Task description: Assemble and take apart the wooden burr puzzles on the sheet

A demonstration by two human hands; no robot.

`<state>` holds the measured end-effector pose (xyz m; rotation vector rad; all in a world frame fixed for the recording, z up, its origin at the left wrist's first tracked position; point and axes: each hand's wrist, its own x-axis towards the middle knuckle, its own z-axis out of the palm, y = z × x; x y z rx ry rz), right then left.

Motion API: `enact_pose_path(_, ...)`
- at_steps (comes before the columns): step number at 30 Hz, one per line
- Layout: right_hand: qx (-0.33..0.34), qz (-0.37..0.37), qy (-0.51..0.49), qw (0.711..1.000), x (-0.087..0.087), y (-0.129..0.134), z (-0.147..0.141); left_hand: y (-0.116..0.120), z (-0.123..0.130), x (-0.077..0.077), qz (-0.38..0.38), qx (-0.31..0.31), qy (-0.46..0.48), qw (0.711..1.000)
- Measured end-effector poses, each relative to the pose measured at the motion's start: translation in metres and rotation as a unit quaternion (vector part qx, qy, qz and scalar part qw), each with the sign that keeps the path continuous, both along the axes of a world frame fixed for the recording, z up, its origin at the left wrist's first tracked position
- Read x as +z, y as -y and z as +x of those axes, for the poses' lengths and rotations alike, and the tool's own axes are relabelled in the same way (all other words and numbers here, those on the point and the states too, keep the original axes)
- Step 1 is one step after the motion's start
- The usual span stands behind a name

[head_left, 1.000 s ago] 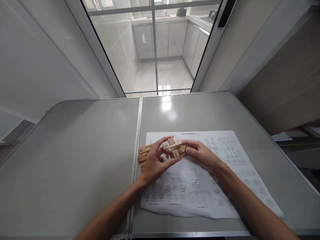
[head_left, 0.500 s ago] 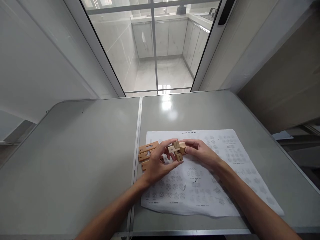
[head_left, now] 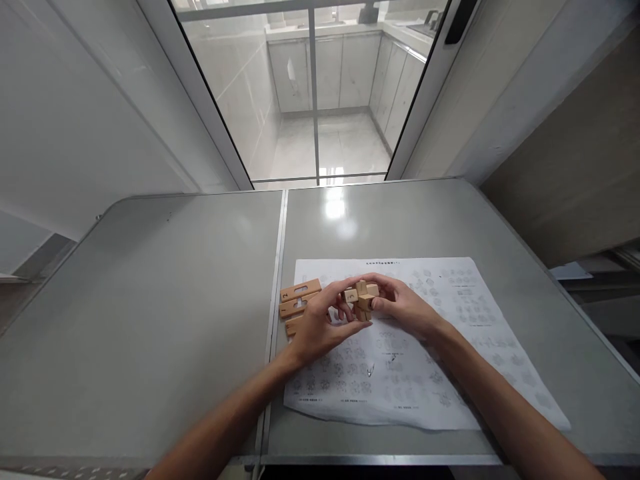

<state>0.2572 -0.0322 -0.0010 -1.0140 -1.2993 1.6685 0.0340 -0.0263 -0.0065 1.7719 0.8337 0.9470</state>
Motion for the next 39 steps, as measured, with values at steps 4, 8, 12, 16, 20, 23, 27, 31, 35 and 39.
enact_pose_path(4, -0.027, 0.019, 0.041, 0.999, -0.002, 0.002, 0.002, 0.0, 0.001, 0.002, -0.024, 0.007, 0.013, 1.0)
enact_pose_path(8, -0.052, 0.048, 0.054, 0.996, 0.001, 0.003, -0.005, -0.002, 0.0, 0.006, -0.099, 0.02, 0.042, 0.994)
enact_pose_path(12, -0.097, 0.176, 0.17, 0.965, 0.004, 0.004, -0.01, -0.004, -0.002, 0.008, -0.148, 0.012, 0.06, 0.987)
enact_pose_path(16, -0.105, 0.265, 0.238, 0.928, 0.005, 0.004, -0.007, -0.004, -0.003, 0.008, -0.156, -0.01, 0.063, 0.986)
enact_pose_path(20, -0.082, 0.221, 0.214, 0.948, 0.005, 0.005, -0.007, -0.003, -0.004, 0.007, -0.127, -0.004, 0.065, 0.99)
enact_pose_path(23, -0.054, 0.145, 0.146, 0.977, 0.003, 0.006, -0.01, -0.002, -0.004, 0.004, -0.089, 0.006, 0.052, 0.995)
enact_pose_path(27, -0.019, 0.043, 0.059, 0.997, 0.001, 0.006, -0.012, 0.0, -0.004, 0.001, -0.046, 0.014, 0.023, 0.999)
enact_pose_path(31, -0.002, -0.011, 0.009, 1.0, 0.0, 0.007, -0.012, 0.001, -0.004, 0.0, -0.015, 0.014, 0.012, 1.0)
enact_pose_path(35, -0.017, -0.04, -0.043, 0.998, 0.001, 0.005, -0.011, 0.002, -0.002, 0.0, -0.011, 0.043, 0.015, 0.999)
enact_pose_path(39, -0.085, -0.078, -0.134, 0.984, 0.001, -0.002, -0.006, 0.001, -0.002, 0.004, 0.047, 0.113, 0.028, 0.992)
